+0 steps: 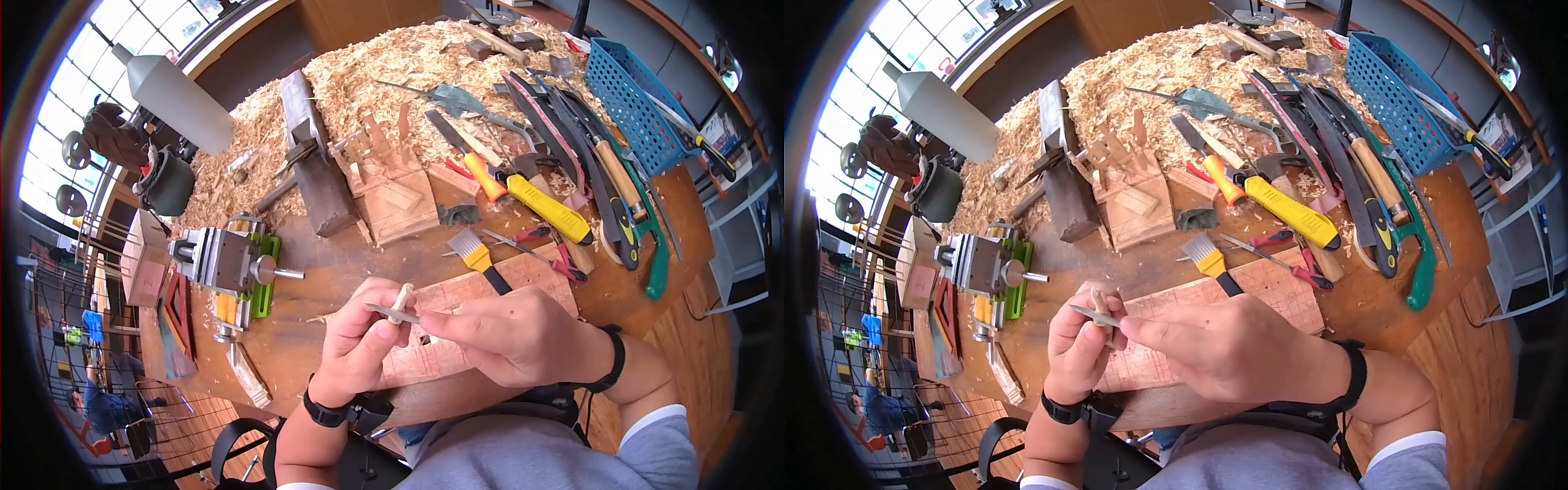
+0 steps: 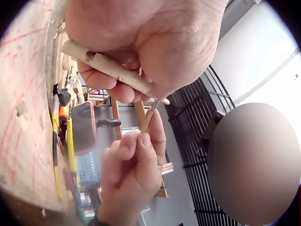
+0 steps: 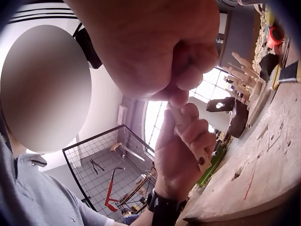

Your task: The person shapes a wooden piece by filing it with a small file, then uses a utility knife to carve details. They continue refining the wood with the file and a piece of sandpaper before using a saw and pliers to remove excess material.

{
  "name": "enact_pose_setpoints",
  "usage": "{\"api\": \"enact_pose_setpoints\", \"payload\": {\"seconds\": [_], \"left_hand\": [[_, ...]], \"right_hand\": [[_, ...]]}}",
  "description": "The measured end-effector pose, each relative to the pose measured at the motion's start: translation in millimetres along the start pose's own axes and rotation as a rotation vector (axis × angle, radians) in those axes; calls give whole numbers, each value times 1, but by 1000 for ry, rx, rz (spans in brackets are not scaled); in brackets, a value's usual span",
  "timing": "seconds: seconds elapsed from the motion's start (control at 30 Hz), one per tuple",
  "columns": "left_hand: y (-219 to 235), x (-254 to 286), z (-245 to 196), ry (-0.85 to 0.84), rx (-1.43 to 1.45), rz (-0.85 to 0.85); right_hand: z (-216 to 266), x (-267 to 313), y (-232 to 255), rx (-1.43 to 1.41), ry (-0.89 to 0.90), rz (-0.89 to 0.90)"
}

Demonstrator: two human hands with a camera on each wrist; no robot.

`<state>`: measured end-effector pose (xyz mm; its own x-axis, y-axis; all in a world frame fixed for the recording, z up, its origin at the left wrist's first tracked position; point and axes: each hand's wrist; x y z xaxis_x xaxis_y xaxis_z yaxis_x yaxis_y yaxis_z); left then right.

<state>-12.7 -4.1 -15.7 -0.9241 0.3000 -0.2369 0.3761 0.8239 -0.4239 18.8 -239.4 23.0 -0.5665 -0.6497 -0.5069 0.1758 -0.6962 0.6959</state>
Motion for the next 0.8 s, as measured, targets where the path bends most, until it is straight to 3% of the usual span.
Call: {"api": "enact_pose_setpoints", "payload": {"seconds": [0.3,0.37,0.43,0.53,0.6,0.8], "left_hand": [[-3,1,2,-45,-3,-85],[-2,2,4,-27,161,-89],[-4,4,6,-2,122,-83],[-6,2,8,16,103,-82],[-4,1,6,3,138,-101],[-7,0,6,40,153,-111]], "right_hand": [[-5,0,-1,-31,20,-11],[-4,2,4,-40,7,24],[-6,2,-2,-44,-22,53],[-14,-5,-16,-183,62,-113],[-9,1,-2,-59,8,43],[-9,-9,-3,-152,19,-1]]}}
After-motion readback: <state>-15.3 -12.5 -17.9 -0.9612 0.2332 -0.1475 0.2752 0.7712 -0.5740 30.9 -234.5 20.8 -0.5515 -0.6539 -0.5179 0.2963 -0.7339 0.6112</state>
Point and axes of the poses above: each hand's wrist, its own x-axis away from the middle knuckle, its own y-axis out of the back of the hand, z = x × y, and after that the axes turned 14 degrees about x, right-handed
